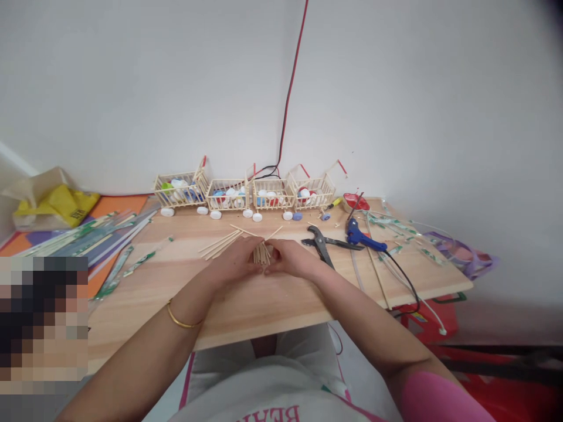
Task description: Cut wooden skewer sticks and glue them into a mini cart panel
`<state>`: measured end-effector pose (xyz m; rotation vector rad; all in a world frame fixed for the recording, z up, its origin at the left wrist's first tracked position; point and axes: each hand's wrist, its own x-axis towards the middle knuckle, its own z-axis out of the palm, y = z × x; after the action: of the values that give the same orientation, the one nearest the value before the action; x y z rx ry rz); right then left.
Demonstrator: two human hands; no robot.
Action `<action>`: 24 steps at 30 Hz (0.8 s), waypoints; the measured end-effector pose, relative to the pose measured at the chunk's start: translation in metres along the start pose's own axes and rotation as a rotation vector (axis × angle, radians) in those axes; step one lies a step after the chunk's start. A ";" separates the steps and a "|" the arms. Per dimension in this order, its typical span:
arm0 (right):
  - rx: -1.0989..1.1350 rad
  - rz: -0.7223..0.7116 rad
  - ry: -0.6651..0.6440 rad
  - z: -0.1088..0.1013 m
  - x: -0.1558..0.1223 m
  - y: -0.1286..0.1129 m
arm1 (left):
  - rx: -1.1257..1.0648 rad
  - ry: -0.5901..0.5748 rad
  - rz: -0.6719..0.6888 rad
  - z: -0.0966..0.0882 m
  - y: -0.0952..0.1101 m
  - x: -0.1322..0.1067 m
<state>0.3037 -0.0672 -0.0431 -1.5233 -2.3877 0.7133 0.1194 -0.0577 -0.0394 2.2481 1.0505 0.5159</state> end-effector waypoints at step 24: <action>0.014 -0.080 -0.062 -0.012 0.004 0.005 | 0.053 0.029 0.034 0.008 0.005 0.001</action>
<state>0.3113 -0.0584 -0.0353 -1.4113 -2.4674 0.7692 0.1271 -0.0622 -0.0417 2.3145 1.0539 0.5423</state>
